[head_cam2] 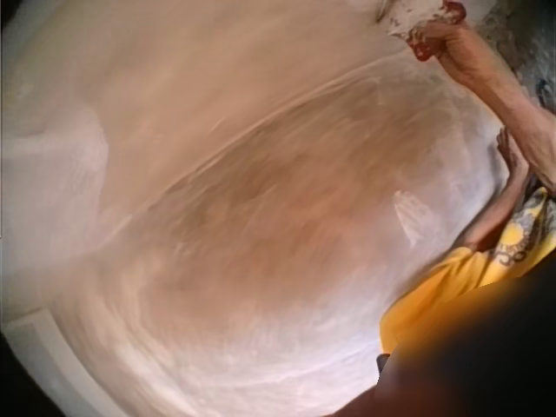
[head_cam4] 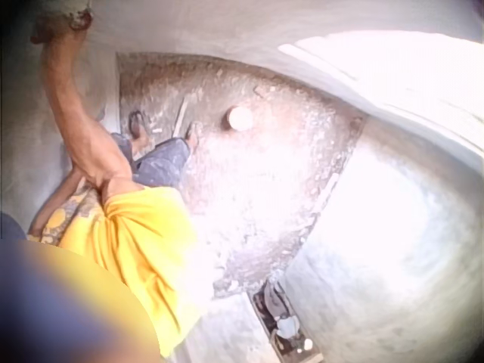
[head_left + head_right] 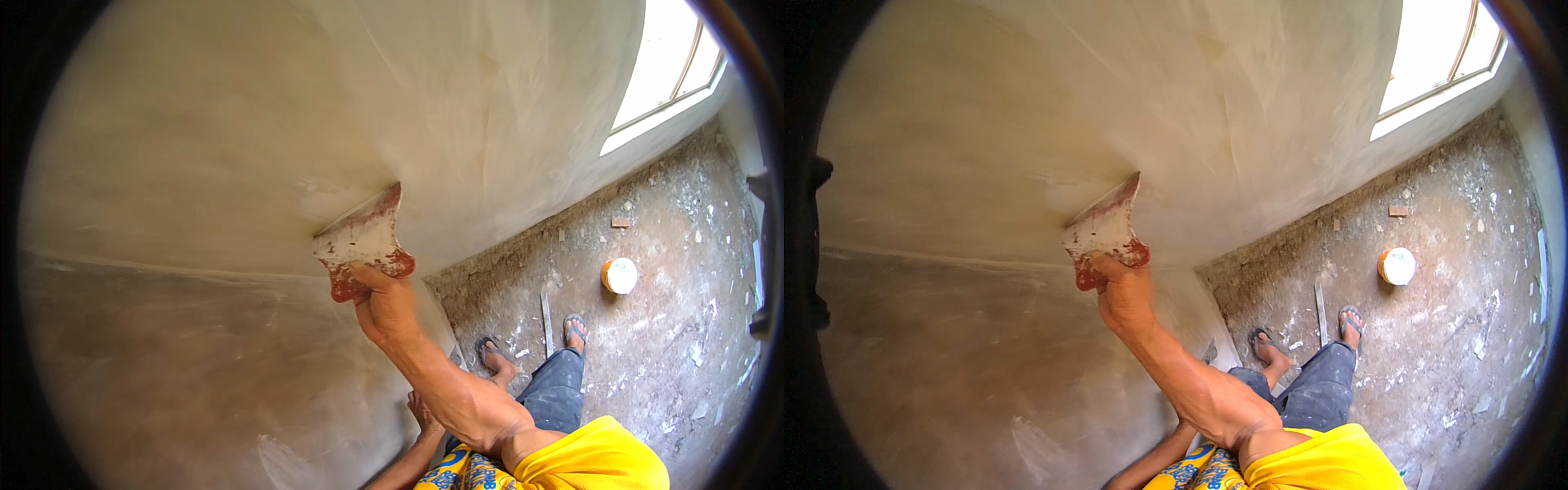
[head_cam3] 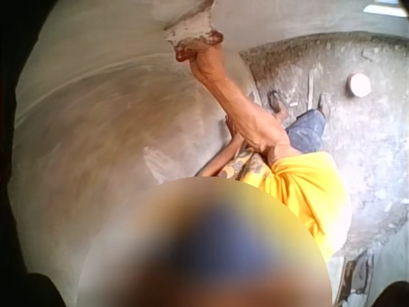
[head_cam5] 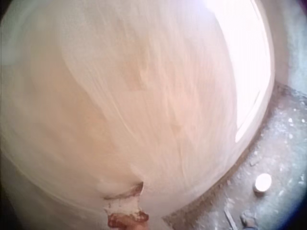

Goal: The person applies plaster to a wall using a trowel and a smaller scraper. They repeatedly scoop plaster from a bucket on the floor and spread it across the wall surface, smoothing it with the trowel.

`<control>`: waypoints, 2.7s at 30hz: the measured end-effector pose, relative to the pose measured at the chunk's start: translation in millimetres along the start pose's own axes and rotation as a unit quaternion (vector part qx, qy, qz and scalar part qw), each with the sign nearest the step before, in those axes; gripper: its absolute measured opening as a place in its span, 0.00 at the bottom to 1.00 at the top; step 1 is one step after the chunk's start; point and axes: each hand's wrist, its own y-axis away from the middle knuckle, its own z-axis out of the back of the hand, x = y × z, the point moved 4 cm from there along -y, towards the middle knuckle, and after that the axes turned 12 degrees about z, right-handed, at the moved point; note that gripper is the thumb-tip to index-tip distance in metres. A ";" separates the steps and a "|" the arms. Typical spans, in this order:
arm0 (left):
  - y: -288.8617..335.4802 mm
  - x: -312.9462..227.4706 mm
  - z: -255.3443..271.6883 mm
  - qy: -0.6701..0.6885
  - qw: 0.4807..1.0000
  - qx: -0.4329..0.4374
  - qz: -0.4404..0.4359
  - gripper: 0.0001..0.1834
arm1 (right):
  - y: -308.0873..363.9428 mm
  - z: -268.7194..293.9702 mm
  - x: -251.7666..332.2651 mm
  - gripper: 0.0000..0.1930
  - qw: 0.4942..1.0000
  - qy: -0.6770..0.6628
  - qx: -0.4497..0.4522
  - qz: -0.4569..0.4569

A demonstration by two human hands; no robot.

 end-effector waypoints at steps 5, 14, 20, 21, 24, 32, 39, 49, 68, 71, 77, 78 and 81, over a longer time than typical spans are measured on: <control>1.5 -0.4 4.5 -0.033 0.999 0.003 -0.041 0.16 | 19.8 -67.3 -2.4 0.14 0.999 0.031 0.041 0.004; -21.8 -21.7 52.3 -0.016 0.996 -0.072 -0.057 0.18 | 56.4 -145.6 57.5 0.08 0.978 0.131 0.155 0.041; -16.1 -38.2 64.3 0.040 0.994 -0.103 -0.024 0.22 | 45.1 -173.3 160.4 0.04 0.841 0.412 0.265 0.230; -17.3 -37.4 62.6 0.047 0.993 -0.109 -0.025 0.23 | 45.8 -188.1 174.7 0.04 0.801 0.441 0.285 0.288; -27.2 -32.2 54.9 0.063 0.990 -0.127 -0.023 0.23 | 46.1 -241.1 214.7 0.11 0.709 0.516 0.259 0.404; -50.0 -24.3 36.9 0.058 0.979 -0.191 0.026 0.18 | 74.2 -400.0 229.0 0.26 0.181 0.600 0.357 0.692; -44.7 -22.2 15.0 0.026 0.970 -0.238 0.049 0.14 | 44.0 -400.5 145.3 0.29 -0.001 0.611 0.342 0.714; -63.7 -30.4 5.4 0.086 0.952 -0.286 0.059 0.18 | 77.7 -380.2 242.8 0.23 0.242 0.764 0.169 0.574; -40.5 -62.8 56.4 0.224 0.956 -0.137 0.127 0.18 | 80.3 -294.6 54.6 0.24 0.010 0.678 0.431 0.595; -32.4 -62.3 62.2 0.244 0.941 -0.196 0.126 0.15 | 76.0 -288.0 81.9 0.23 0.185 0.781 0.470 0.368; -26.7 -36.5 40.2 0.247 0.943 -0.168 0.148 0.22 | 105.0 -440.4 176.0 0.26 0.100 0.524 0.389 0.751; -26.5 -35.0 34.8 0.224 0.944 -0.193 0.146 0.22 | 99.0 -460.5 176.2 0.27 0.038 0.527 0.385 0.757; -34.5 -38.7 19.4 0.184 0.944 -0.238 0.133 0.21 | 78.2 -464.4 156.3 0.29 -0.100 0.541 0.387 0.740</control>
